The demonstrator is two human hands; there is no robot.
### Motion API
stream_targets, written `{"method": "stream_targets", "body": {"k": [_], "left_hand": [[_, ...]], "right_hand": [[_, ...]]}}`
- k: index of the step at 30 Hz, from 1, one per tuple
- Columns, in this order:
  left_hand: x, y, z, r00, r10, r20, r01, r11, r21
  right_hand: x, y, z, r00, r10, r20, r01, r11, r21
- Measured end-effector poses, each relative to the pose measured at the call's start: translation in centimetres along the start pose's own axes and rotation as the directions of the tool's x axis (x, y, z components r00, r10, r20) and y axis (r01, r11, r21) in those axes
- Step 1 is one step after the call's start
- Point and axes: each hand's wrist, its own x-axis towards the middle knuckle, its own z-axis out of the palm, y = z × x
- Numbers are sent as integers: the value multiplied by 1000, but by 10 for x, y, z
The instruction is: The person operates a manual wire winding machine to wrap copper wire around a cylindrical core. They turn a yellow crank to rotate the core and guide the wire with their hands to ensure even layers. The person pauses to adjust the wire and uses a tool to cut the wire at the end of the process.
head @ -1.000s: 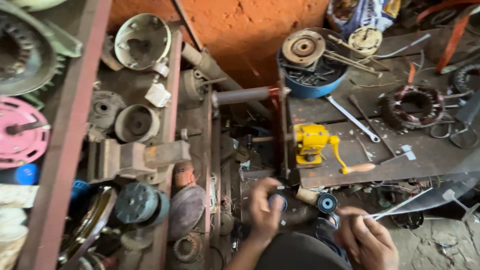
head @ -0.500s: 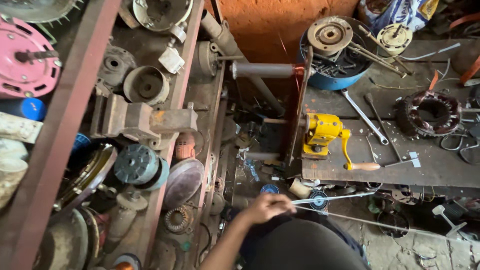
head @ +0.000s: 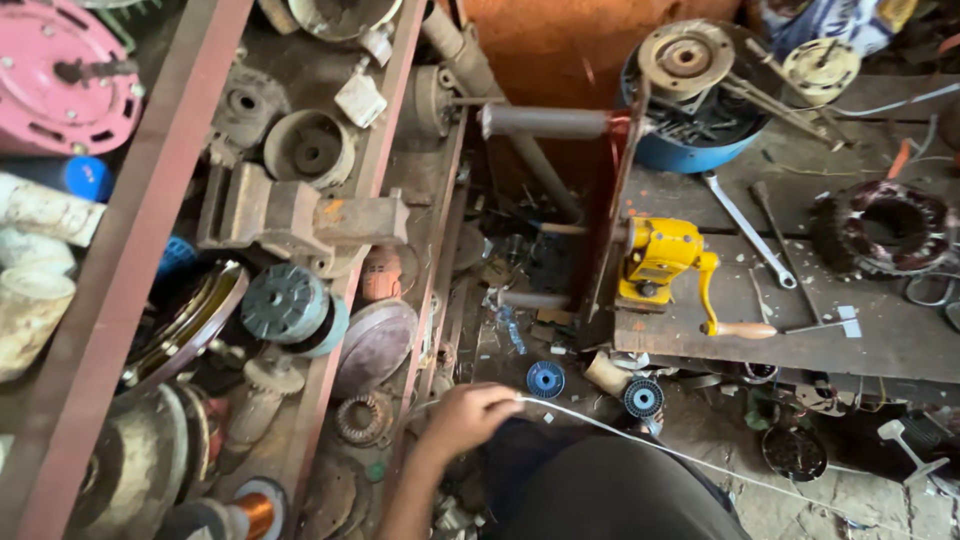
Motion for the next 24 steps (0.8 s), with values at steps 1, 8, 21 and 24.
{"method": "stream_targets", "body": {"k": [1, 8, 21, 24], "left_hand": [[4, 14, 4, 995, 95, 28, -96, 994, 44], [45, 112, 29, 950, 260, 175, -294, 932, 214], [41, 87, -41, 988, 26, -152, -41, 995, -94], [39, 96, -31, 971, 63, -229, -63, 998, 5]], "right_hand": [[1, 4, -6, 1000, 26, 3, -26, 999, -27], [13, -14, 45, 950, -236, 202, 291, 905, -310], [21, 56, -106, 966, -186, -179, 203, 976, 77], [32, 62, -132, 980, -74, -186, 58, 994, -90]]}}
